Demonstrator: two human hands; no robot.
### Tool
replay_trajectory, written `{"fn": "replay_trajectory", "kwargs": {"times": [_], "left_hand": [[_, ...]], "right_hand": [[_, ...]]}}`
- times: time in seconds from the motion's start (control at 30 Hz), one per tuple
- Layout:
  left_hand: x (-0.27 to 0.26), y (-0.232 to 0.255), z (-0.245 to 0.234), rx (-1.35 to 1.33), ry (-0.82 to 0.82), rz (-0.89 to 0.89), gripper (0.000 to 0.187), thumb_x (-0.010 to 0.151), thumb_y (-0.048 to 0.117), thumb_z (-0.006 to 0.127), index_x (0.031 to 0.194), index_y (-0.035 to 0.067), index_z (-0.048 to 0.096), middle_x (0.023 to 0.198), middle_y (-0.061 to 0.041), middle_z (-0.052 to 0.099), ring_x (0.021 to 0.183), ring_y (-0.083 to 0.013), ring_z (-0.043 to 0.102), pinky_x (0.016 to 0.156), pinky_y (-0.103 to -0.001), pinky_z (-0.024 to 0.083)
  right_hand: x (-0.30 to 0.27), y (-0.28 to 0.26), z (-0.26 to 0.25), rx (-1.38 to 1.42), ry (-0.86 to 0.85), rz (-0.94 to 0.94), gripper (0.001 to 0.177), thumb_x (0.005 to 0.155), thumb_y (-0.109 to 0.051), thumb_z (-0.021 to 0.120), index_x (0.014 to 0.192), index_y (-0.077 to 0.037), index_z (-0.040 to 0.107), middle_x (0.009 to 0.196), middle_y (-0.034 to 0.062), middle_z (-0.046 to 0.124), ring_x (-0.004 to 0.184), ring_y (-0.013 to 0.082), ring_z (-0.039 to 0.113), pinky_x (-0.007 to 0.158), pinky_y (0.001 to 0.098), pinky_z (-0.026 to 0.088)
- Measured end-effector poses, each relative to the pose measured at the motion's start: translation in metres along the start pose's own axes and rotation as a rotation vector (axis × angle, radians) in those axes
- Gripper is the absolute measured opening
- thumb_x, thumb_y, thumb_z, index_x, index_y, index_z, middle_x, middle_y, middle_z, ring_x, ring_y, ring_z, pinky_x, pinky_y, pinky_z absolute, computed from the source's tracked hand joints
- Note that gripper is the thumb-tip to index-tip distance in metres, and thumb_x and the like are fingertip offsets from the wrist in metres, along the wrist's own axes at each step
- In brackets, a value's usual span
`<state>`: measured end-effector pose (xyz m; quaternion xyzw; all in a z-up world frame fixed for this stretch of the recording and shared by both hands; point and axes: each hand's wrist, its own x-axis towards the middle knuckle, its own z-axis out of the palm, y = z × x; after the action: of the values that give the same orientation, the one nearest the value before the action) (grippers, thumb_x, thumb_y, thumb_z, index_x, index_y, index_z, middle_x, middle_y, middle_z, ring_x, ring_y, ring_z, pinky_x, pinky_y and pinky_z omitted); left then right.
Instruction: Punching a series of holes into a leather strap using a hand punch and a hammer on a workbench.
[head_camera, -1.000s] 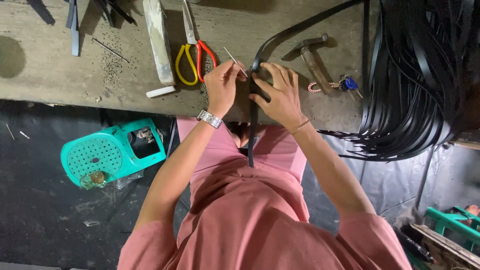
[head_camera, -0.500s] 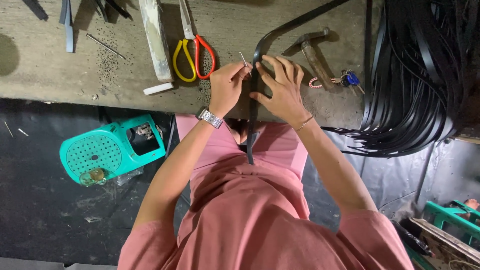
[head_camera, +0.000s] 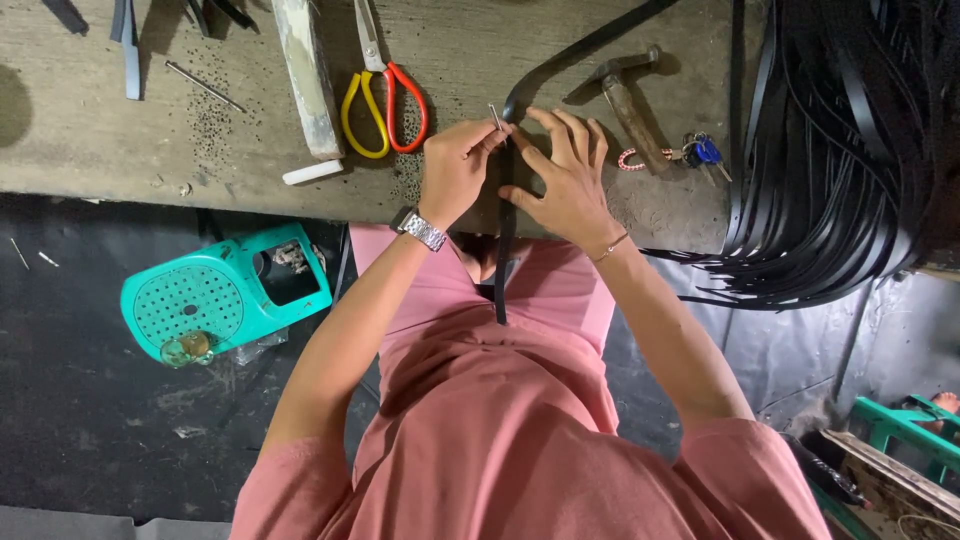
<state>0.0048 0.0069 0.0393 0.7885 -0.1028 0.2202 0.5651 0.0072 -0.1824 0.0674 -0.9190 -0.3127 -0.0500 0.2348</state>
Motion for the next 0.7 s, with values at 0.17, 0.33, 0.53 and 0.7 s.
{"fn": "replay_trajectory", "kwargs": {"times": [0.17, 0.33, 0.53, 0.7], "left_hand": [[-0.002, -0.003, 0.002, 0.003, -0.007, 0.007, 0.012, 0.097, 0.003, 0.07, 0.095, 0.011, 0.078, 0.083, -0.007, 0.077, 0.08, -0.0283, 0.076, 0.075, -0.035, 0.06], [-0.002, -0.005, 0.003, 0.022, -0.014, 0.033, 0.014, 0.097, -0.001, 0.069, 0.096, 0.009, 0.078, 0.082, -0.008, 0.076, 0.078, -0.0292, 0.076, 0.072, -0.034, 0.06], [-0.004, -0.011, 0.005, 0.106, -0.035, 0.089, 0.015, 0.094, -0.006, 0.068, 0.097, 0.006, 0.076, 0.082, -0.009, 0.074, 0.078, -0.0315, 0.075, 0.071, -0.037, 0.061], [-0.014, -0.021, 0.006, 0.299, -0.115, 0.178, 0.02, 0.094, -0.007, 0.063, 0.1, 0.009, 0.074, 0.08, -0.007, 0.068, 0.076, -0.0291, 0.072, 0.069, -0.037, 0.06]], "right_hand": [[-0.004, 0.003, 0.003, 0.002, -0.025, 0.024, 0.069, 0.089, -0.056, 0.076, 0.141, -0.012, 0.064, 0.152, 0.0135, 0.044, 0.143, 0.0377, 0.031, 0.116, 0.0644, 0.012], [-0.005, 0.004, 0.005, 0.012, -0.011, 0.03, 0.07, 0.091, -0.06, 0.074, 0.144, -0.015, 0.063, 0.152, 0.013, 0.044, 0.143, 0.0372, 0.031, 0.116, 0.064, 0.012], [-0.005, 0.005, 0.007, -0.001, -0.003, 0.025, 0.071, 0.092, -0.063, 0.071, 0.144, -0.016, 0.062, 0.153, 0.0123, 0.044, 0.143, 0.0366, 0.031, 0.116, 0.0642, 0.014], [-0.006, 0.017, -0.007, -0.079, 0.116, -0.063, 0.067, 0.087, -0.051, 0.081, 0.136, -0.009, 0.066, 0.144, 0.0147, 0.054, 0.136, 0.0346, 0.046, 0.113, 0.0598, 0.026]]}}
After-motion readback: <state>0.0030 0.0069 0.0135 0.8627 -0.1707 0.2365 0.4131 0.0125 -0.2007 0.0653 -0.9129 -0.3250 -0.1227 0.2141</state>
